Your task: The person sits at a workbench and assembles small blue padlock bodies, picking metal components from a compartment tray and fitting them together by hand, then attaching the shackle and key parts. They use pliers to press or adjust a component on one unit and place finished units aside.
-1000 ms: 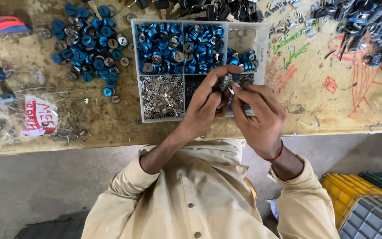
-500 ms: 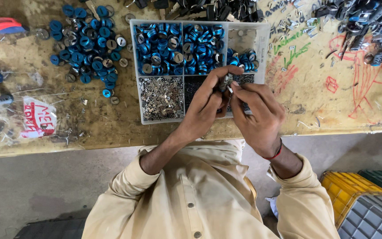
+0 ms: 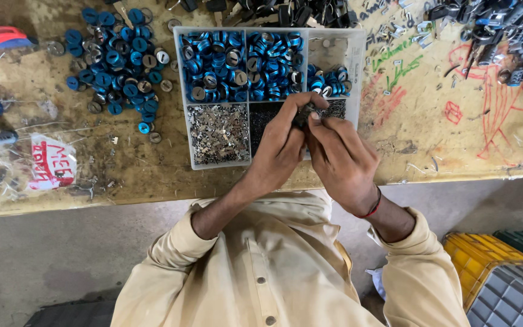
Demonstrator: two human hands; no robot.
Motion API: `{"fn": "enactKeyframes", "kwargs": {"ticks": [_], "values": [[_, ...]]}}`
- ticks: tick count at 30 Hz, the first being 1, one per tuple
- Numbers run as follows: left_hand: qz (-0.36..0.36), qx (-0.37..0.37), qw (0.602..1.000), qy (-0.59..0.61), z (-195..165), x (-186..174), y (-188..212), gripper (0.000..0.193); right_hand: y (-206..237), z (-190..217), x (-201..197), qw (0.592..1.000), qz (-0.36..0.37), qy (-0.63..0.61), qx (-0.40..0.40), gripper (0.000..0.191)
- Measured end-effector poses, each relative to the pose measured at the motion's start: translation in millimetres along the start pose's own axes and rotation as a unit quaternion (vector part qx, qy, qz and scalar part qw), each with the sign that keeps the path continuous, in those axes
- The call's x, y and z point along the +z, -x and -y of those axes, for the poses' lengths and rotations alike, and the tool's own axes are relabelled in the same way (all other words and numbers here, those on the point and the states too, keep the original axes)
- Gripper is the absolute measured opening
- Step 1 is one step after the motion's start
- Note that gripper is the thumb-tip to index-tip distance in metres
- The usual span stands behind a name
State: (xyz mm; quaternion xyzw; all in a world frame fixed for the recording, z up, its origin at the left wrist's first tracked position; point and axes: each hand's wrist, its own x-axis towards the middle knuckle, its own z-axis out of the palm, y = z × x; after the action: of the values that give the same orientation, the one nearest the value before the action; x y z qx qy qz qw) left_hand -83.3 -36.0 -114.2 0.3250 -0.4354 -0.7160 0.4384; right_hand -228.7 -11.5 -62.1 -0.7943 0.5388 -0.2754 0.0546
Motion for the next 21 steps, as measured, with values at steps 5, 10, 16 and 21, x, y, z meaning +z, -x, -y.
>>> {"fn": "enactKeyframes", "kwargs": {"ticks": [5, 10, 16, 21], "values": [[-0.004, -0.002, 1.0, 0.004, -0.5, -0.7, 0.8, 0.043, -2.2, 0.1, -1.2, 1.0, 0.0, -0.01, 0.0, 0.027], [0.003, -0.022, 0.99, 0.139, -1.8, -1.8, -0.1, 0.049, -5.3, -3.0, -4.8, 0.995, -0.009, -0.071, 0.062, 0.027], [-0.003, -0.028, 0.987, 0.16, -4.2, -1.3, -0.2, 0.048, -1.7, -4.9, -7.3, 0.986, -0.025, -0.097, 0.132, 0.032], [0.003, -0.034, 0.99, 0.14, -6.1, -0.4, 1.3, 0.048, -0.9, -7.3, -2.6, 0.993, -0.016, -0.084, 0.085, 0.026]]}}
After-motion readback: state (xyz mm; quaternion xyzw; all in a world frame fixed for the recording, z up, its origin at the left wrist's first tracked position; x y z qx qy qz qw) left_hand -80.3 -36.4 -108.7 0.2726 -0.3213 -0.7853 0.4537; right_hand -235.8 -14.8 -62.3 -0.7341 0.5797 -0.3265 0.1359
